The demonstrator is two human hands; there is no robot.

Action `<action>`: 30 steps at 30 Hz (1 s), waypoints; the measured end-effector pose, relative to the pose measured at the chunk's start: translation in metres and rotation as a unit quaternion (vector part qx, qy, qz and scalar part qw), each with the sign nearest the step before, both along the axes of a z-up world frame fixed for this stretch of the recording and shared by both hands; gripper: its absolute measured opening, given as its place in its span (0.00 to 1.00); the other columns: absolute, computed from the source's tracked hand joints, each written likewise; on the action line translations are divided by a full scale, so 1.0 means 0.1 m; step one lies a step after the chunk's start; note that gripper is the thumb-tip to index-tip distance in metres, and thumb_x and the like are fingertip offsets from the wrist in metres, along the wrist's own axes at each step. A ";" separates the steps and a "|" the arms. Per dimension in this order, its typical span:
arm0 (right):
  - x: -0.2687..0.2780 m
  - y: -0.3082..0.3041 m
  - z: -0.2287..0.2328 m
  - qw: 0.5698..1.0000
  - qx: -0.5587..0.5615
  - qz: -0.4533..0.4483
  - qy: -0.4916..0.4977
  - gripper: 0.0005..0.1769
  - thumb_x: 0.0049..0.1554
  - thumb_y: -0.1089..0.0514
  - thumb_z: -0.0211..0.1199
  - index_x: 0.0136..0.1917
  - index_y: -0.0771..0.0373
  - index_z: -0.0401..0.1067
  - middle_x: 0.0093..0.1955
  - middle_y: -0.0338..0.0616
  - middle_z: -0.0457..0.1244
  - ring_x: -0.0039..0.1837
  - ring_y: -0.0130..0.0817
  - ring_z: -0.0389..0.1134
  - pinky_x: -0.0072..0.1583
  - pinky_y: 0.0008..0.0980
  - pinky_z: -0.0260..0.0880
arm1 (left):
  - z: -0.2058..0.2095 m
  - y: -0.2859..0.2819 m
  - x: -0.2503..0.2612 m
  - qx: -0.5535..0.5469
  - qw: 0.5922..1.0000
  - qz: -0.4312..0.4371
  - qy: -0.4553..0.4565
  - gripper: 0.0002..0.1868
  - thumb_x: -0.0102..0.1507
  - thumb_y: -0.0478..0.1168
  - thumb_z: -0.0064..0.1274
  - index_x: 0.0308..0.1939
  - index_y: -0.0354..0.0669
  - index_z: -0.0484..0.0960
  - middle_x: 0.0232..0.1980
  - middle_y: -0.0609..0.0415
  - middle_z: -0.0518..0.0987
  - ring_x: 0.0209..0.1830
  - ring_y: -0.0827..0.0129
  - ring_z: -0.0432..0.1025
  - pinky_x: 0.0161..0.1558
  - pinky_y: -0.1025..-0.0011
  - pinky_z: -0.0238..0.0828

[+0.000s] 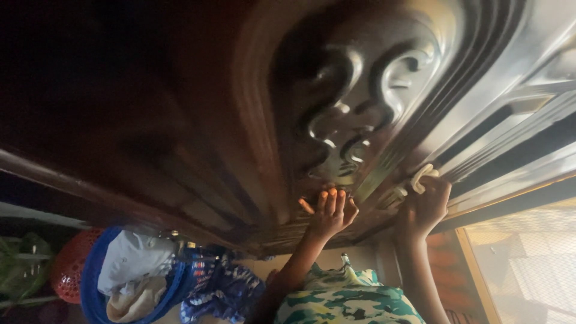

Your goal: Cleaning the surface and decorative carvings of a wooden door using a cloth.

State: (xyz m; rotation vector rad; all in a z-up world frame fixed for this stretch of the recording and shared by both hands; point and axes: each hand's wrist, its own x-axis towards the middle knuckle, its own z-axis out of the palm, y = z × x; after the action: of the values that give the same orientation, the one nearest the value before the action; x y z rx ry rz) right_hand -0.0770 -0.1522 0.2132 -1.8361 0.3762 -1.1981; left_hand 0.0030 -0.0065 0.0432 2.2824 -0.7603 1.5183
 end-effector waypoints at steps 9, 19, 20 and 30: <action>0.06 0.21 -0.73 0.966 0.134 0.177 -0.133 0.38 0.55 0.76 0.54 0.77 0.64 0.50 0.60 0.44 0.62 0.60 0.37 0.68 0.55 0.31 0.72 | -0.01 0.00 0.02 -0.005 1.000 0.008 -0.019 0.46 0.72 0.62 0.45 0.84 0.42 0.47 0.87 0.43 0.39 0.89 0.53 0.32 0.73 0.23 0.14; 0.13 0.75 -0.17 0.983 -0.101 0.149 0.014 0.24 0.50 0.74 0.52 0.62 0.69 0.60 0.51 0.56 0.68 0.53 0.52 0.75 0.56 0.40 0.74 | -0.67 -0.09 0.11 0.015 0.999 -0.010 0.029 0.41 0.70 0.63 0.48 0.78 0.40 0.64 0.82 0.43 0.56 0.76 0.51 0.55 0.69 0.22 0.12; 0.13 0.73 -0.20 0.984 -0.119 0.132 0.025 0.25 0.49 0.73 0.56 0.60 0.69 0.60 0.49 0.57 0.68 0.51 0.52 0.74 0.53 0.39 0.73 | -0.67 -0.07 0.09 0.014 0.999 -0.012 0.031 0.39 0.71 0.62 0.48 0.78 0.42 0.65 0.81 0.44 0.56 0.78 0.51 0.57 0.70 0.22 0.12; 0.15 0.55 -0.32 0.978 -0.188 0.092 0.017 0.22 0.46 0.72 0.60 0.55 0.67 0.64 0.42 0.56 0.66 0.40 0.47 0.69 0.43 0.39 0.69 | -0.72 -0.05 0.11 0.052 0.998 0.002 0.035 0.45 0.69 0.66 0.48 0.82 0.42 0.61 0.86 0.39 0.42 0.81 0.47 0.47 0.67 0.17 0.12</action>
State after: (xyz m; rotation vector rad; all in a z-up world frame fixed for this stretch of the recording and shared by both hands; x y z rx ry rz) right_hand -0.0620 -0.0970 0.1816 -2.1618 -0.0075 -1.1667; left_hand 0.0139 -0.0111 -0.0292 2.3999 -0.8328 1.4228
